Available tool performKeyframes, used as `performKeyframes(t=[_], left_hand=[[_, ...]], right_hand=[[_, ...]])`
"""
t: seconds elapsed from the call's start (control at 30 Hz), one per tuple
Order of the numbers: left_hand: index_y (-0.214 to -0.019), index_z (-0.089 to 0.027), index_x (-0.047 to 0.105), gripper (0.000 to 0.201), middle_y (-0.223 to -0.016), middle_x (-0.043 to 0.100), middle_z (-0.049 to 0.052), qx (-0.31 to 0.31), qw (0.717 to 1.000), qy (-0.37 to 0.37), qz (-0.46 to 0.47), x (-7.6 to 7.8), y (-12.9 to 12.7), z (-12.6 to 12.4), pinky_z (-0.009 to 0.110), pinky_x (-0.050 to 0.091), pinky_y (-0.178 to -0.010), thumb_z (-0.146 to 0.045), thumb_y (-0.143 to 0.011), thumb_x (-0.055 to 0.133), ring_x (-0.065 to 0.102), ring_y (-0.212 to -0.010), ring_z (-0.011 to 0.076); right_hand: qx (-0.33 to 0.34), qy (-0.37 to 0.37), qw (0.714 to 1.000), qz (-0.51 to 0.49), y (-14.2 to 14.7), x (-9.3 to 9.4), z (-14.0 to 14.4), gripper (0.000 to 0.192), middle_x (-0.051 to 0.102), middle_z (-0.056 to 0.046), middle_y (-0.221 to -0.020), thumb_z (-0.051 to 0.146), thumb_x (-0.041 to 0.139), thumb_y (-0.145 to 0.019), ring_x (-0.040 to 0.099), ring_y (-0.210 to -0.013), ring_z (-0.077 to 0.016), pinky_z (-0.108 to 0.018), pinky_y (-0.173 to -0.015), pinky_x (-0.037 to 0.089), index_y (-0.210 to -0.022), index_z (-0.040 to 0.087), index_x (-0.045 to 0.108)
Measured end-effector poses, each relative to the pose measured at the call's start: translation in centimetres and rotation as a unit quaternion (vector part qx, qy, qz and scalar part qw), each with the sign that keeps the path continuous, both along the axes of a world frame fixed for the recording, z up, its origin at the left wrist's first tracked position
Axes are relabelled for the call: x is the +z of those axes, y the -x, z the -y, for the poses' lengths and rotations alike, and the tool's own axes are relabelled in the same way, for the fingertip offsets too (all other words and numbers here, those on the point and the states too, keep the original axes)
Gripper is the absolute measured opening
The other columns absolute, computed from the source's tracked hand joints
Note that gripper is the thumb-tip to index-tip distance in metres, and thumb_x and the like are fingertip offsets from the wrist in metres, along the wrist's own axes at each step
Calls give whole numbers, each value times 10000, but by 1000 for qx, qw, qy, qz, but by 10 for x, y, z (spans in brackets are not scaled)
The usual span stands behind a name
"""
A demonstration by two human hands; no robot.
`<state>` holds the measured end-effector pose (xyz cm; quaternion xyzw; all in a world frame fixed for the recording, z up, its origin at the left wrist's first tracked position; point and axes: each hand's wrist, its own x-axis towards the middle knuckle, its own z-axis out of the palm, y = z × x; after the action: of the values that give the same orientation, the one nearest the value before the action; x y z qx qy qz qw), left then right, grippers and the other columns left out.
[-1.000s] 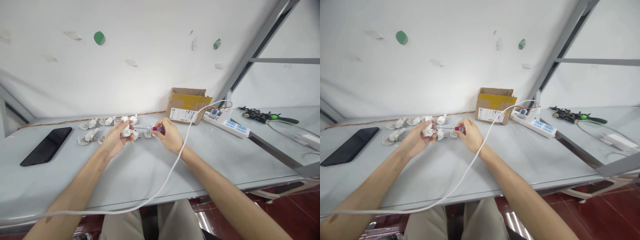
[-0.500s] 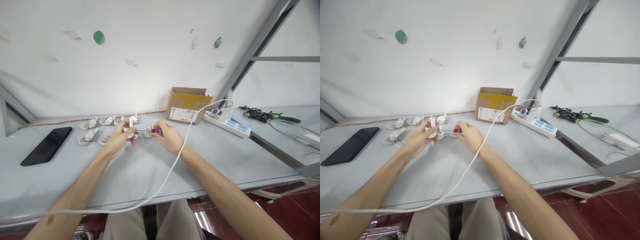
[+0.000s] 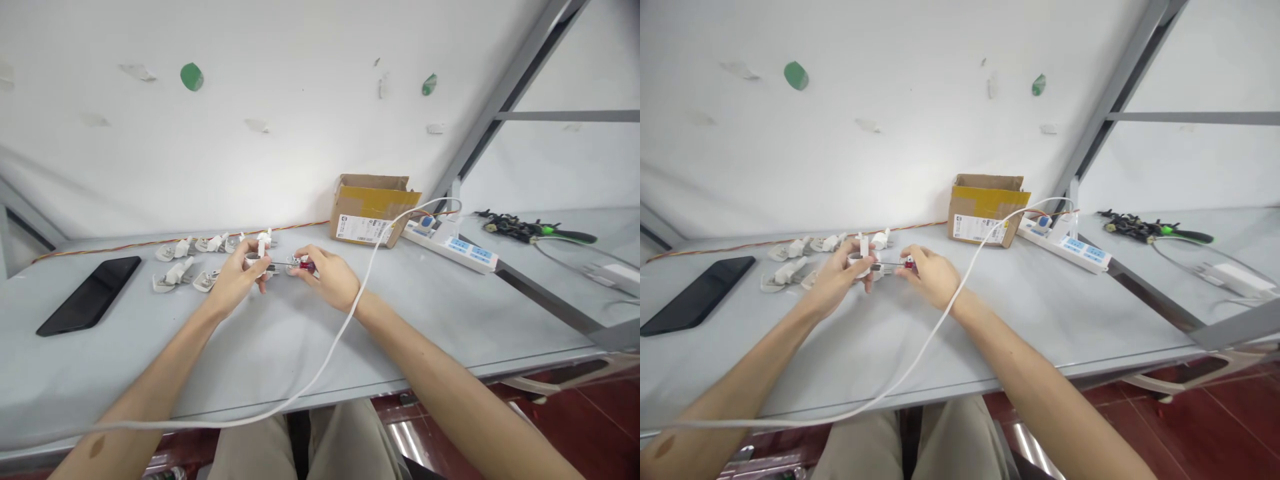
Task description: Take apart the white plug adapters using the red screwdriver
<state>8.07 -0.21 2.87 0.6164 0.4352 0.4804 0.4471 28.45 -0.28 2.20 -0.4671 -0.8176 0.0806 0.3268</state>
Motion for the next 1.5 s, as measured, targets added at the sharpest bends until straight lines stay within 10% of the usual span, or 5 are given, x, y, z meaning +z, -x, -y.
performKeyframes(t=[0.7, 0.83, 0.97, 1.5], left_hand=[[-1047, -202, 563, 277, -923, 518, 24, -91, 978, 73, 175, 11, 0, 3, 280, 490, -544, -332, -809, 623, 578, -695, 129], [-1094, -208, 558, 328, -992, 539, 40, -151, 977, 82, 122, 10, -8, 10, 312, 523, -646, -370, -815, 619, 584, -771, 142], [-1115, -195, 543, 377, -1113, 570, 81, -194, 972, 105, 74, 6, -15, 15, 333, 516, -725, -411, -815, 611, 604, -810, 157], [-1213, -201, 560, 390, -1230, 591, 112, -223, 957, 116, 143, -4, -18, 11, 308, 481, -797, -369, -861, 572, 538, -1127, 240]], right_hand=[[-60, -80, 991, -90, -2, 3, -1, 105, 594, -54, -862, 243, 473, -916, 582, -757, -170, -299, -695, 468, -952, 182, 550], [22, -33, 993, -110, 1, 6, 6, 447, 605, -9, -777, 399, 624, -829, 574, -649, -151, -277, -631, 474, -1193, 177, 490], [102, -24, 992, -76, 4, 3, 10, 862, 631, -73, -1114, 471, 789, -640, 621, -907, -206, -327, -777, 509, -1353, 215, 379], [83, -32, 993, -82, 5, -1, 5, 749, 604, -88, -1200, 420, 785, -658, 621, -1009, -221, -362, -875, 514, -1300, 216, 457]])
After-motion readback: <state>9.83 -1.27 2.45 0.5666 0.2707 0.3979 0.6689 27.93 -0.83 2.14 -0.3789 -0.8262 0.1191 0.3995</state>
